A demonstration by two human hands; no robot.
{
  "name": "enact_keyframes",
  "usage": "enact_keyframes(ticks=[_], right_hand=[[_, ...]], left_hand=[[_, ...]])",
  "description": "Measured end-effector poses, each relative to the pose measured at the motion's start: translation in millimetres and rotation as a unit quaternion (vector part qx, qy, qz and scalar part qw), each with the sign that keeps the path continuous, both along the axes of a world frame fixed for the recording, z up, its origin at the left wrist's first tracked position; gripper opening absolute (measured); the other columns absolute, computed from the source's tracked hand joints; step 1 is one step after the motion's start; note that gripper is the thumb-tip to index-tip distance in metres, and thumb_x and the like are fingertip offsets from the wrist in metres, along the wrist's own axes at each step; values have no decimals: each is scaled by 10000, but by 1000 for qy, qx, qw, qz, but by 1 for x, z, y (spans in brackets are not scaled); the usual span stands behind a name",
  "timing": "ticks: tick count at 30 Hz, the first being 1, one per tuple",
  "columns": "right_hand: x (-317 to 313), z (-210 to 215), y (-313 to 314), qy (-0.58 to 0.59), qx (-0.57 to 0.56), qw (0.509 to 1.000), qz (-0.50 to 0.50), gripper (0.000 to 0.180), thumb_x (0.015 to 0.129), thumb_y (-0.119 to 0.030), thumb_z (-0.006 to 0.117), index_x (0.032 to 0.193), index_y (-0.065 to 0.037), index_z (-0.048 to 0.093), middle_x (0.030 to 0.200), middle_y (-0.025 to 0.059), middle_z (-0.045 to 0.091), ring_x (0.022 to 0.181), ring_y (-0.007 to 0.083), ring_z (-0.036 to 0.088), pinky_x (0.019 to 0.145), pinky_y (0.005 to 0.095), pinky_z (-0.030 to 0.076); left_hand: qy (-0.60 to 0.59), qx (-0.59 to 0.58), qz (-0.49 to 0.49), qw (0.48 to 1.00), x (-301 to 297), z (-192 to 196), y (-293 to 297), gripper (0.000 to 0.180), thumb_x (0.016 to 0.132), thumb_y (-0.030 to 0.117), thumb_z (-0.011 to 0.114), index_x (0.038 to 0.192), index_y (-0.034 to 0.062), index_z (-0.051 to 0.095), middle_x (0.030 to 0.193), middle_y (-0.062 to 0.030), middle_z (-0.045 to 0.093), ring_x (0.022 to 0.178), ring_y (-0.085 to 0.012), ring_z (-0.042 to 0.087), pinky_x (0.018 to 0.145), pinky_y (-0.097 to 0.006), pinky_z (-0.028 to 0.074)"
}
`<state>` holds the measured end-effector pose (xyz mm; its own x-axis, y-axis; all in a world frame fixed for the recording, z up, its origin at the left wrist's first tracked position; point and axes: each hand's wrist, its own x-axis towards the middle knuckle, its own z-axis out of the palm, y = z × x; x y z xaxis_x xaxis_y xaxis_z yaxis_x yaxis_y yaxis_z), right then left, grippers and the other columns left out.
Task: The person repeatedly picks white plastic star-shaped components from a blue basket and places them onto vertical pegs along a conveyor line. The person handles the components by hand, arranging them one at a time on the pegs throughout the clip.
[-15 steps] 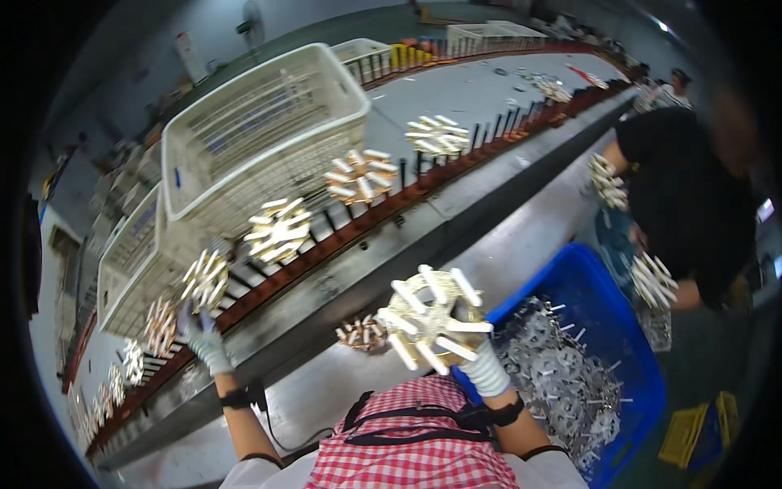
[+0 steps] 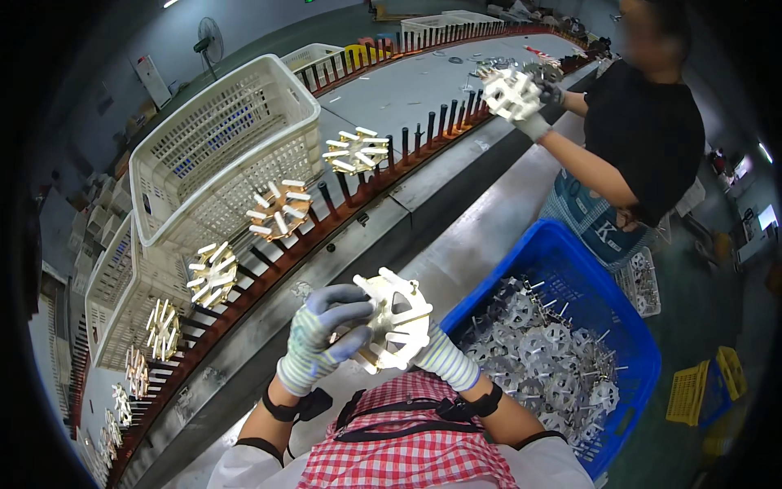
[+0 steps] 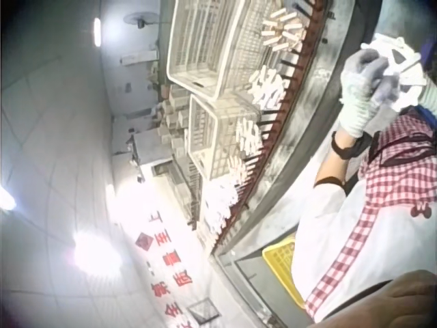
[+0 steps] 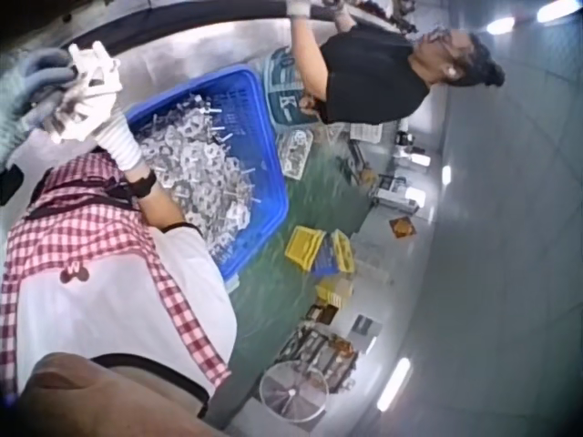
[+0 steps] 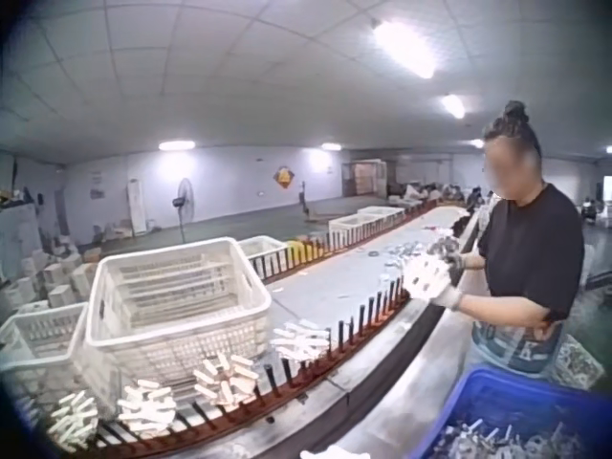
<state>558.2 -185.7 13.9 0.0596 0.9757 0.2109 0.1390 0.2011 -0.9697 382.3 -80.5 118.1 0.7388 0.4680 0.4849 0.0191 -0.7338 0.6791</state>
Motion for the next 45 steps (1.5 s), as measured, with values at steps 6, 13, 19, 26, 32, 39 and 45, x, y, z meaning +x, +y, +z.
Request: enact_keyframes(ticks=[6,13,19,26,32,39,45], right_hand=[[51,29,-15,-81,37,996,16,398,931,-148,537,1313,-83,449,1225,80,552,1099,179,560,956,315,478],[112,1,-20,142,-67,985,72,345,1003,-171,359,1333,-79,392,1243,103,526,1081,202,571,968,360,498],[162,-29,-8,-135,69,988,33,424,864,-132,525,1283,-141,456,1103,82,584,871,153,623,778,323,575],[210,10,13,-323,129,936,-53,414,876,-124,552,1286,-88,511,1216,100,592,1095,275,593,935,410,498],[249,12,2,65,-17,996,-61,387,968,-132,469,1344,-43,452,1276,164,560,1181,255,538,1019,365,433],[329,60,-25,79,-124,973,-180,440,926,-218,553,1285,28,487,1176,151,608,1020,204,597,903,310,465],[393,66,-87,136,-188,927,-295,472,948,-268,548,1304,33,467,1169,120,603,996,164,603,889,286,475]], left_hand=[[11,52,-100,994,89,7,4,214,749,180,737,917,62,680,1009,-151,625,879,-320,620,756,-394,513],[7,51,-89,995,149,4,5,205,750,134,739,926,54,670,902,-131,644,817,-309,630,700,-382,519],[-20,48,-10,999,184,23,16,254,765,72,692,1015,68,649,1053,-155,610,901,-304,618,787,-366,508],[-48,-487,-69,869,184,-56,38,523,844,146,664,1328,48,491,1279,-118,547,1201,-210,498,1014,-348,407],[72,-230,-145,960,266,-142,18,677,837,374,670,1392,82,415,1400,-129,450,1265,-301,435,1105,-429,304],[12,-75,81,994,410,-116,167,397,889,266,561,1229,60,541,1241,-142,565,1130,-300,530,1012,-411,397],[16,18,352,936,473,-154,311,268,884,200,525,1057,46,660,1062,-165,668,1020,-324,609,890,-416,478]])
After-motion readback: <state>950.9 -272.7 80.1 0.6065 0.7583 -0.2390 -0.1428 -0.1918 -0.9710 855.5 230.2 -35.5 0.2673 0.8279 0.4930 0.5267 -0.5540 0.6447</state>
